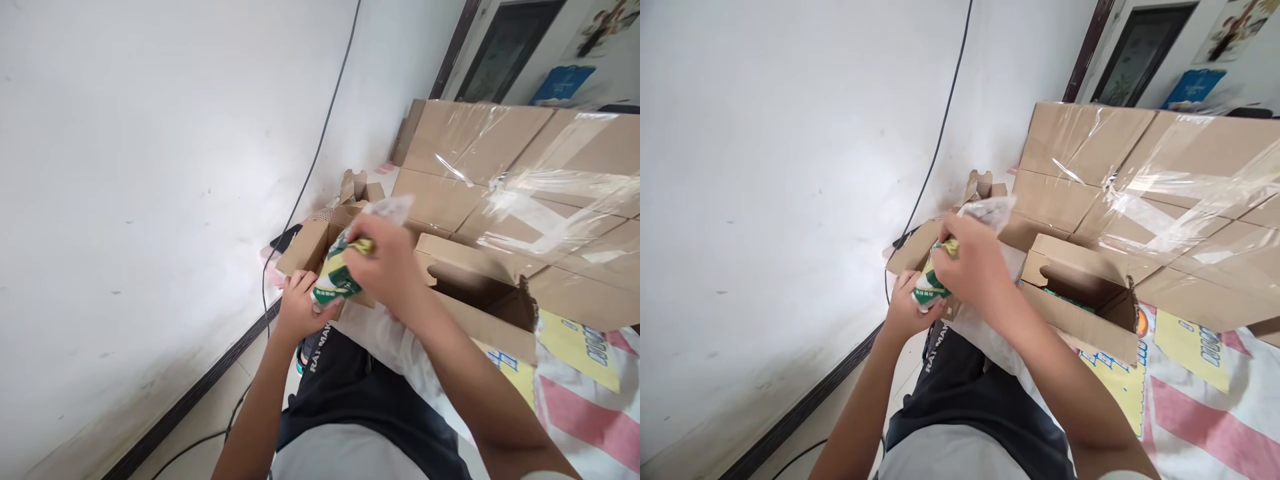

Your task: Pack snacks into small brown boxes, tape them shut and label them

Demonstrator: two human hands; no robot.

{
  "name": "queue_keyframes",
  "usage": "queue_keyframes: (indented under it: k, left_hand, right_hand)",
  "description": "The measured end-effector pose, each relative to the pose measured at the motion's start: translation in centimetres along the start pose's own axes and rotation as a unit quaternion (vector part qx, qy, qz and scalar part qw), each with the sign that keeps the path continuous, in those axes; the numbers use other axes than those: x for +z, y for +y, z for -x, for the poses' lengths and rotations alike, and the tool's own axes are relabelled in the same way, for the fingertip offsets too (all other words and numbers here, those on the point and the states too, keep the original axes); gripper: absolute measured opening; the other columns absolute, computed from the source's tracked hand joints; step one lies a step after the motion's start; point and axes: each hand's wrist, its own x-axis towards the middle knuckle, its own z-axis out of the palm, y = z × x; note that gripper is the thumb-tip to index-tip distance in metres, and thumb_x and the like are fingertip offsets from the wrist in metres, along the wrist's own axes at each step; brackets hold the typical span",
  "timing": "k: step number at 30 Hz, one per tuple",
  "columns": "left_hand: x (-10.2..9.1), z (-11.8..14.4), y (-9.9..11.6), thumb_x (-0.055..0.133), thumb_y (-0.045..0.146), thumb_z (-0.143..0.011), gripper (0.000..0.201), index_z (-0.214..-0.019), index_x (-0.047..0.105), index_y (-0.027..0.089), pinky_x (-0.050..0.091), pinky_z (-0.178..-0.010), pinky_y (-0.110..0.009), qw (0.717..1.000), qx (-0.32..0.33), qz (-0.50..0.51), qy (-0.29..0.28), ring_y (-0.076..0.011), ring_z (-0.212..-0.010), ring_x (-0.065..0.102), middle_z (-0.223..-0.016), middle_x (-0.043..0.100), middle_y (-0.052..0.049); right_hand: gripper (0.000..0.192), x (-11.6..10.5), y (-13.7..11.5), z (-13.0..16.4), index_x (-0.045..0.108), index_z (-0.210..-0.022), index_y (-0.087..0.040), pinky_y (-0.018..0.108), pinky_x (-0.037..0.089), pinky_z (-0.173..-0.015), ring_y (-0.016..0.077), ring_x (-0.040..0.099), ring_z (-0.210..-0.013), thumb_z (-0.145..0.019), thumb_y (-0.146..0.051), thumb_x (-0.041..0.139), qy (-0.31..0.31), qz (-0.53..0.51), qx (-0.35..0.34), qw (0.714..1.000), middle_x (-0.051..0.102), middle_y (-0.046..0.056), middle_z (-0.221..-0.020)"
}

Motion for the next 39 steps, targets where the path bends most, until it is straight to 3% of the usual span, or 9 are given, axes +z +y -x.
queue_keyframes:
  k: [3, 6, 12, 17, 26, 28, 32, 36, 39]
  left_hand:
    - [0.6, 0.4, 0.2, 0.065, 0.038, -0.088, 0.022, -0.102, 0.069, 0.02, 0.052, -0.09, -0.047, 0.999, 0.013, 0.021, 0.033, -0.0306, -0.101, 0.058, -0.1, 0.067, -0.013]
    - [1.0, 0.8, 0.3, 0.064, 0.033, -0.09, 0.026, -0.114, 0.067, 0.024, 0.052, -0.097, -0.047, 0.999, 0.016, 0.04, 0.033, -0.0297, -0.107, 0.059, -0.106, 0.066, -0.012]
    - [2.4, 2.2, 0.7, 0.08, 0.051, -0.079, 0.05, -0.116, 0.063, 0.021, 0.052, -0.101, -0.054, 0.995, 0.002, -0.018, 0.103, -0.0351, -0.118, 0.052, -0.119, 0.048, -0.017]
    - [3.5, 2.6, 0.3, 0.085, 0.04, -0.075, 0.048, -0.108, 0.06, 0.017, 0.05, -0.104, -0.053, 0.987, 0.031, -0.004, 0.158, -0.0374, -0.128, 0.047, -0.129, 0.041, -0.019]
    - [4.8, -0.2, -1.8, 0.084, 0.039, -0.075, 0.048, -0.109, 0.054, 0.022, 0.044, -0.107, -0.056, 0.984, 0.077, -0.007, 0.16, -0.0375, -0.129, 0.051, -0.126, 0.059, -0.017]
    - [5.3, -0.5, -2.6, 0.082, 0.039, -0.076, 0.047, -0.109, 0.054, 0.021, 0.043, -0.108, -0.057, 0.983, 0.076, -0.009, 0.167, -0.0375, -0.129, 0.05, -0.123, 0.059, -0.016]
    - [6.8, -2.0, -4.2, 0.073, 0.035, -0.082, 0.036, -0.11, 0.054, 0.022, 0.04, -0.111, -0.057, 0.986, 0.087, 0.017, 0.142, -0.0359, -0.134, 0.046, -0.126, 0.058, -0.016]
    - [7.9, -4.4, -5.8, 0.082, 0.036, -0.074, 0.043, -0.103, 0.053, 0.022, 0.041, -0.111, -0.058, 0.985, 0.108, 0.049, 0.125, -0.0359, -0.131, 0.048, -0.121, 0.061, -0.014]
    - [7.5, -5.2, -6.9, 0.083, 0.037, -0.071, 0.044, -0.101, 0.054, 0.022, 0.039, -0.113, -0.063, 0.986, 0.111, 0.076, 0.099, -0.0378, -0.129, 0.054, -0.121, 0.063, -0.014]
  right_hand:
    - [0.015, 5.8, 4.8, -1.9, 0.06, -0.094, -0.017, 0.029, 0.043, -0.079, 0.0194, 0.061, -0.09, -0.087, -0.013, 0.048, -0.193, 0.138, 0.096, 0.967, 0.067, 0.006, -0.096]
    - [0.017, 8.6, 7.3, -2.6, 0.062, -0.1, -0.015, 0.03, 0.044, -0.08, 0.0236, 0.064, -0.098, -0.087, -0.011, 0.052, -0.277, 0.174, 0.106, 0.939, 0.069, 0.011, -0.105]
    - [0.025, 8.3, 5.4, -2.4, 0.064, -0.108, -0.011, 0.036, 0.05, -0.08, 0.0302, 0.069, -0.1, -0.09, -0.006, 0.046, -0.282, 0.219, 0.124, 0.926, 0.068, 0.018, -0.113]
    - [0.032, 8.9, 3.9, -1.0, 0.062, -0.117, -0.014, 0.039, 0.053, -0.081, 0.029, 0.071, -0.101, -0.096, -0.006, 0.038, -0.246, 0.244, 0.123, 0.93, 0.065, 0.017, -0.124]
    - [0.012, 8.5, 6.1, -4.0, 0.071, -0.094, -0.014, 0.035, 0.057, -0.075, 0.0288, 0.072, -0.095, -0.085, -0.021, 0.067, -0.46, 0.129, 0.079, 0.875, 0.075, 0.015, -0.097]
    - [0.027, 7.4, 6.0, -2.2, 0.068, -0.114, -0.014, 0.039, 0.057, -0.086, 0.0289, 0.069, -0.107, -0.093, -0.028, 0.058, -0.396, 0.086, 0.066, 0.912, 0.073, 0.016, -0.116]
    - [0.038, 6.4, 4.4, 6.5, 0.059, -0.133, -0.019, 0.051, 0.042, -0.116, 0.0312, 0.051, -0.139, -0.097, -0.026, 0.052, -0.089, -0.023, 0.052, 0.994, 0.05, 0.015, -0.154]
    - [0.024, 4.8, 4.6, 17.2, 0.063, -0.11, -0.023, 0.041, 0.054, -0.097, 0.0227, 0.064, -0.112, -0.091, -0.011, 0.054, 0.087, -0.091, 0.105, 0.986, 0.066, 0.01, -0.122]
    - [0.023, 0.9, 6.1, 24.4, 0.062, -0.103, -0.023, 0.036, 0.056, -0.08, 0.02, 0.065, -0.094, -0.091, -0.005, 0.053, 0.156, -0.054, 0.161, 0.973, 0.066, 0.007, -0.101]
